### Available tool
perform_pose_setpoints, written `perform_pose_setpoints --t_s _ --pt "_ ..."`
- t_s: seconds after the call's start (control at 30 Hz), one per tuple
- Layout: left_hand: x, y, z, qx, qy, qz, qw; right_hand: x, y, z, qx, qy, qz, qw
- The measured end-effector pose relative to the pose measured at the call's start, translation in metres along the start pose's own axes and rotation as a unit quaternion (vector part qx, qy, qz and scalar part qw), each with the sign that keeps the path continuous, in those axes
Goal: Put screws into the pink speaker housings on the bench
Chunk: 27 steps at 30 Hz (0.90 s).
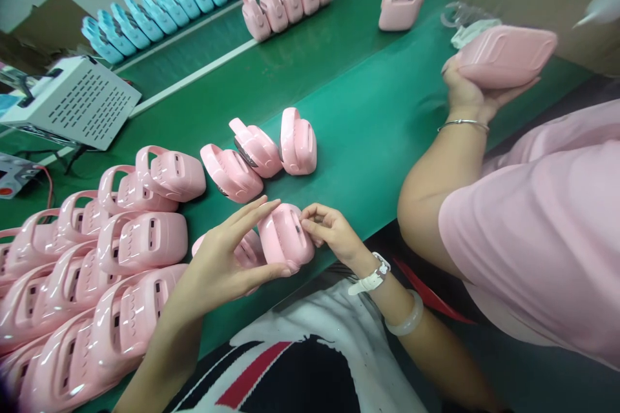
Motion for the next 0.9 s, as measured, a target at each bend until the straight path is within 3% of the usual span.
perform_pose_setpoints --t_s 0.4,0.67,0.9 --pt "-0.002 -0.003 0.003 0.021 0.032 0.035 0.999 0.006 -0.008 -0.01 -0.098 -0.057 -0.031 0.993" --pt "-0.002 0.001 0.0 -0.007 0.001 -0.01 1.0 0.009 -0.016 -0.013 -0.162 -0.064 -0.045 0.984" --pt "-0.002 0.0 0.001 0.0 0.004 -0.023 1.0 0.01 -0.017 -0.013 -0.176 -0.055 -0.048 0.982"
Point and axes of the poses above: each hand's wrist, its own y-axis away from the middle knuckle, its own x-axis out of the back of the hand, z = x × y, the point moved 1 cm from there along -y, towards the middle knuckle, and after that the axes turned 3 degrees about -y, right-handed, at the moved point
